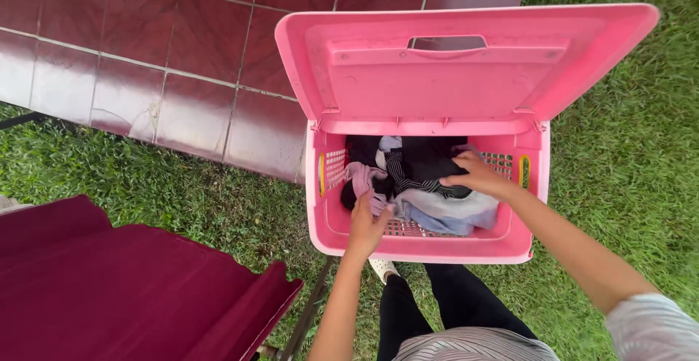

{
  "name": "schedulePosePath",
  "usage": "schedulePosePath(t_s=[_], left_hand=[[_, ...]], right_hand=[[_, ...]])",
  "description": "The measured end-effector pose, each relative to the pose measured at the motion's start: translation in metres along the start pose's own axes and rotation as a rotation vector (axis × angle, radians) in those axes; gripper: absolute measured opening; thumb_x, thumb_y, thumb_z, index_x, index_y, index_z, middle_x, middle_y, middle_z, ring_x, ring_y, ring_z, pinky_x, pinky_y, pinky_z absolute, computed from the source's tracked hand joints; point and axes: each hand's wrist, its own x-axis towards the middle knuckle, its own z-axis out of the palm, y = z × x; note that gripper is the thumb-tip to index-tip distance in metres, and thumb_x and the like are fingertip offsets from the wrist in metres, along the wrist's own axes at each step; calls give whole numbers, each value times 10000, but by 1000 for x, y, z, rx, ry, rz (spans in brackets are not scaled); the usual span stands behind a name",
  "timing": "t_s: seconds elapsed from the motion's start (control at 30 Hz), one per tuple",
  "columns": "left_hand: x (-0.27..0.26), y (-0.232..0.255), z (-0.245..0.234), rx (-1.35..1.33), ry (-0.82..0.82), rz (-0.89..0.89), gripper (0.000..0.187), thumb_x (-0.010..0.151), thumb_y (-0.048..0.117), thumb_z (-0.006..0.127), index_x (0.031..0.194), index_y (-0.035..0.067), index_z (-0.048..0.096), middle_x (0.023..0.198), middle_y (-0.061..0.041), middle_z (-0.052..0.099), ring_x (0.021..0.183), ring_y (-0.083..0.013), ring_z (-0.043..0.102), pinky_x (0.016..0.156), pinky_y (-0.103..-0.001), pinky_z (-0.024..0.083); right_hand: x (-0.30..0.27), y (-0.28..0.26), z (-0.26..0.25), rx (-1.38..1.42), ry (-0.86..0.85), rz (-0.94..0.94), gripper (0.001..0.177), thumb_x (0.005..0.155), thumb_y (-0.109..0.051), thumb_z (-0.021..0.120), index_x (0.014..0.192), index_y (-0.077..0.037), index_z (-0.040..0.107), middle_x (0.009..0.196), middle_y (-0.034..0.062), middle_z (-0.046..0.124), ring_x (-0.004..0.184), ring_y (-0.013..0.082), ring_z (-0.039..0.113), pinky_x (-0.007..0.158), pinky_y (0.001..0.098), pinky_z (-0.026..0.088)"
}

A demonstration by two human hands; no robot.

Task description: Hanging washed clothes on a drying rack using hangers.

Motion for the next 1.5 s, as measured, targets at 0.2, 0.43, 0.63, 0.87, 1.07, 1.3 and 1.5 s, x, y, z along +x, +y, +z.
schedulePosePath(t_s=[0.2, 0.43, 0.63, 0.87, 1.07, 1.3, 1.5], left_hand=[[-19, 51, -3, -526, -9, -370, 752, 1009, 520, 611, 1567, 75, 375, 1594, -263, 359, 1504, -428, 328, 1227, -538, 272], [-65, 105, -26, -825, 75, -322, 840, 1018, 537, 598, 1589, 10, 276, 1638, -315, 180, 1550, -474, 140, 1249, -598, 126], [-97, 155, -39, -803, -63, -301, 805, 939, 561, 424, 1541, 32, 353, 1644, -202, 299, 1531, -403, 228, 1148, -724, 277], [-113, 194, -28, -1347, -428, -275, 1268, 673, 912, 473, 1610, 257, -77, 1625, -345, 73, 1453, -594, 239, 970, -828, 332], [-76, 187, -24, -1585, -479, -225, 740, 770, 646, 540, 1238, 227, 148, 1227, -254, 272, 1058, -454, 385, 776, -581, 414], [-102, 180, -34, -1698, -594, -238, 354, 985, 296, 573, 1117, -5, 706, 1066, -109, 749, 893, -206, 732, 805, -309, 613], [-131, 180, -11, -1827, -668, -241, 418, 1009, 415, 565, 1105, 33, 705, 1070, -91, 740, 927, -201, 715, 865, -327, 589]], right_hand=[[-110, -76, -19, 606, 81, -41, 531, 819, -55, 760, 1345, -78, 685, 1265, 71, 683, 1152, 198, 638, 1011, 371, 518], [-193, -164, -74, 661, 187, -521, 470, 794, 32, 694, 1264, 15, 677, 1170, 177, 707, 1108, 263, 695, 979, 412, 552], [-259, -257, -92, 586, 239, -587, 290, 882, -4, 655, 1172, -11, 654, 1070, 42, 677, 954, 133, 627, 939, 250, 506], [-314, -274, -49, 821, 281, -815, 254, 903, 8, 636, 1153, -30, 616, 1113, 36, 656, 995, 121, 604, 994, 257, 502], [-346, -223, 10, 933, 148, -713, 394, 837, 75, 642, 1231, 65, 617, 1146, 145, 682, 997, 214, 628, 957, 343, 485], [-263, -209, -42, 406, 585, -657, 227, 1023, -177, 649, 1075, 44, 669, 934, 52, 638, 837, 126, 546, 802, 242, 449], [-229, -194, -28, 471, 369, -638, 206, 952, -149, 632, 1060, 23, 666, 972, 62, 650, 871, 147, 564, 820, 263, 454]])
